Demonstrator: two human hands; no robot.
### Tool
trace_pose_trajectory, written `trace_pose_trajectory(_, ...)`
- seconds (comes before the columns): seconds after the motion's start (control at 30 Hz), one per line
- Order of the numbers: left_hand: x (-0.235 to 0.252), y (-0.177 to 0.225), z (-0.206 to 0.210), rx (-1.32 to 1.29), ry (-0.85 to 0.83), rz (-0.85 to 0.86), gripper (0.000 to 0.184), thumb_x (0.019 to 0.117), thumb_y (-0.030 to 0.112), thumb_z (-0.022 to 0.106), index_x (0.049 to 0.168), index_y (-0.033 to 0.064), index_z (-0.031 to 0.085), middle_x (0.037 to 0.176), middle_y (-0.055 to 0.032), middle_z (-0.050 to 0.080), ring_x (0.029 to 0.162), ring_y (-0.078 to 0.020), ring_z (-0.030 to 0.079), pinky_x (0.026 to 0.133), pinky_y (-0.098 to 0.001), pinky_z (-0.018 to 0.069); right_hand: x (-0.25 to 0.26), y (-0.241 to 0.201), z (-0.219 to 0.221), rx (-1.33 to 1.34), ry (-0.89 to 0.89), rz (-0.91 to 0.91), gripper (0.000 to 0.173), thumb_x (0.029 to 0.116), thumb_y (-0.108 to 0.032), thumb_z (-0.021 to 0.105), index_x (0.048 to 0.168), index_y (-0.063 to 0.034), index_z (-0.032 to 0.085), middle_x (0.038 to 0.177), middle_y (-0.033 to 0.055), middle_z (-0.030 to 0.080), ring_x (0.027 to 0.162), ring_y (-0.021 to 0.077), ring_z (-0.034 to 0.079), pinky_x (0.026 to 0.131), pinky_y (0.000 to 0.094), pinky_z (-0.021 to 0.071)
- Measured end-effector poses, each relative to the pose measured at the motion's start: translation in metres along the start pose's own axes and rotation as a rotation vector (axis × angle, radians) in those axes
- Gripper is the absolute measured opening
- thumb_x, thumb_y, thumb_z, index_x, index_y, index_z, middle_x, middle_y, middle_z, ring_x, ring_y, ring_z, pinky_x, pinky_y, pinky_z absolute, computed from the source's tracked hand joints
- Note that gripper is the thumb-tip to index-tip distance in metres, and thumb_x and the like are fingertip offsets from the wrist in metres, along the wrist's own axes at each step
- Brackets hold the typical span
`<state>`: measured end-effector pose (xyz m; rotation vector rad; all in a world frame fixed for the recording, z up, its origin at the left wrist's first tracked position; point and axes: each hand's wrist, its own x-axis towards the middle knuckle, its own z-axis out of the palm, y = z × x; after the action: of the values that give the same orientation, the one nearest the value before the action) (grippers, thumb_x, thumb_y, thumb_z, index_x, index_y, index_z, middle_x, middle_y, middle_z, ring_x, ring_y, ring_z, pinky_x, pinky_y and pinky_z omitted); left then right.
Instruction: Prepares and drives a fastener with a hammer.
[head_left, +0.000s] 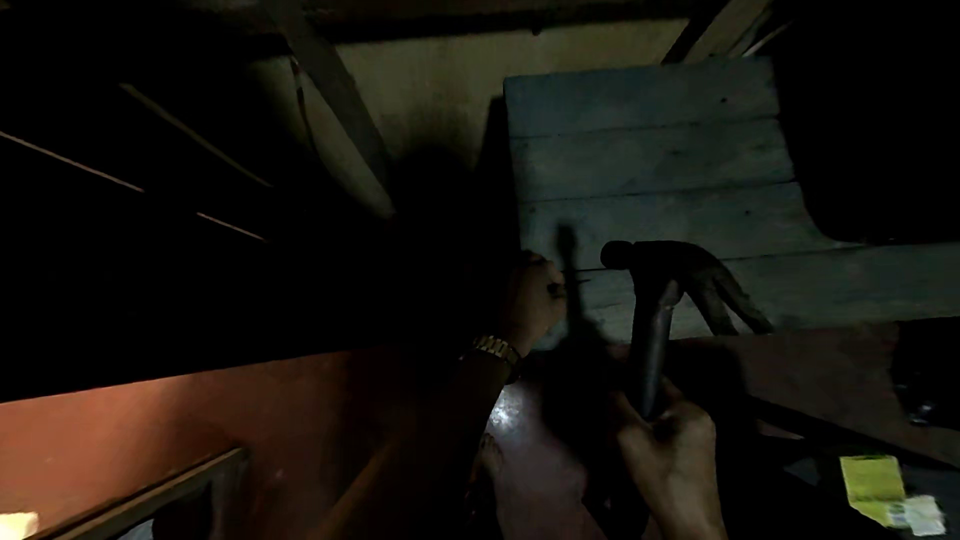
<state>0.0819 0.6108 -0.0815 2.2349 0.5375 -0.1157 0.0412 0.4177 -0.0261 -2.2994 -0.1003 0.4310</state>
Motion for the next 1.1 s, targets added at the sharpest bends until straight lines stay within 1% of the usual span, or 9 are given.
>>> trace_pose_trajectory(0.1,-0.002,0.002,-0.001,-0.002,0.006,-0.005,0.012,0.0946,0.016,0.068,0.100,0.0092,0.075,0.110,-0.0067,0.068,0.103,-0.0180,0.066,0.090,-0.0376,0.0558,0.002,0.012,0.013,-0.109,-0.038,0.053,0.020,0.0914,-0.023,0.067,0.100,-0.0054,0.070,0.063,0.0008,0.062,0.050,0.0123,0.060,0.047,0.0345,0.0535)
trace_pose_trajectory(0.17,-0.003,0.006,-0.004,0.001,-0.010,-0.015,0.012,0.0942,0.016,0.068,0.101,0.0085,0.075,0.112,-0.0077,0.068,0.106,-0.0196,0.065,0.092,-0.0391,0.0554,0.007,0.020,0.019,-0.176,-0.089,0.109,0.020,0.0941,-0.021,0.068,0.101,-0.0023,0.070,0.067,0.0060,0.064,0.056,0.0178,0.062,0.054,0.0401,0.0538)
trace_pose_trajectory(0.33,-0.005,0.005,-0.002,0.002,-0.023,-0.024,0.012,0.0944,0.016,0.067,0.101,0.0084,0.074,0.113,-0.0080,0.067,0.103,-0.0189,0.065,0.089,-0.0366,0.0556,0.000,0.009,-0.001,-0.064,-0.005,0.068,0.023,0.0908,-0.025,0.067,0.102,-0.0057,0.071,0.063,-0.0002,0.063,0.048,0.0119,0.060,0.045,0.0350,0.0534)
trace_pose_trajectory(0.47,-0.001,0.003,0.000,0.008,0.007,-0.007,0.012,0.0946,0.016,0.067,0.101,0.0088,0.074,0.113,-0.0066,0.068,0.103,-0.0175,0.066,0.090,-0.0357,0.0556,-0.001,0.001,0.001,0.043,0.089,-0.006,0.018,0.0899,-0.021,0.066,0.097,-0.0046,0.068,0.061,-0.0021,0.060,0.045,0.0081,0.057,0.041,0.0294,0.0512)
trace_pose_trajectory(0.6,0.000,0.004,-0.002,0.023,0.002,0.013,0.013,0.0946,0.016,0.068,0.101,0.0075,0.075,0.112,-0.0083,0.068,0.106,-0.0197,0.066,0.093,-0.0381,0.0548,0.015,0.022,0.021,-0.143,-0.044,0.028,0.021,0.0930,-0.017,0.068,0.104,0.0007,0.071,0.067,0.0069,0.064,0.055,0.0171,0.061,0.054,0.0382,0.0527)
trace_pose_trajectory(0.8,-0.001,0.004,-0.001,0.029,-0.026,-0.021,0.013,0.0959,0.017,0.066,0.103,0.0093,0.075,0.113,-0.0070,0.067,0.105,-0.0188,0.065,0.092,-0.0375,0.0548,0.012,0.018,0.009,-0.010,-0.038,0.107,0.015,0.0926,-0.023,0.067,0.098,-0.0089,0.071,0.060,0.0001,0.062,0.047,0.0130,0.059,0.044,0.0356,0.0529)
trace_pose_trajectory(0.87,0.003,0.008,-0.003,0.026,-0.029,-0.037,0.014,0.0960,0.018,0.065,0.103,0.0096,0.074,0.114,-0.0070,0.067,0.106,-0.0190,0.065,0.092,-0.0383,0.0552,0.013,0.015,0.002,0.071,-0.016,0.122,0.019,0.0921,-0.024,0.067,0.101,-0.0077,0.072,0.061,0.0010,0.062,0.046,0.0145,0.059,0.043,0.0359,0.0523)
trace_pose_trajectory(1.0,0.001,0.008,-0.006,0.061,-0.042,-0.053,0.014,0.0956,0.020,0.066,0.103,0.0114,0.075,0.113,-0.0059,0.068,0.107,-0.0193,0.065,0.092,-0.0400,0.0543,0.003,0.002,-0.009,0.146,0.016,0.073,0.016,0.0915,-0.023,0.066,0.095,-0.0074,0.067,0.059,-0.0012,0.060,0.043,0.0125,0.057,0.039,0.0318,0.0507)
trace_pose_trajectory(1.1,0.002,0.008,-0.003,0.051,-0.031,-0.050,0.013,0.0953,0.019,0.067,0.102,0.0110,0.075,0.114,-0.0060,0.068,0.107,-0.0194,0.065,0.093,-0.0395,0.0541,0.000,0.003,-0.001,0.086,0.038,0.004,0.017,0.0912,-0.022,0.066,0.098,-0.0069,0.069,0.059,-0.0026,0.060,0.043,0.0095,0.057,0.039,0.0297,0.0509)
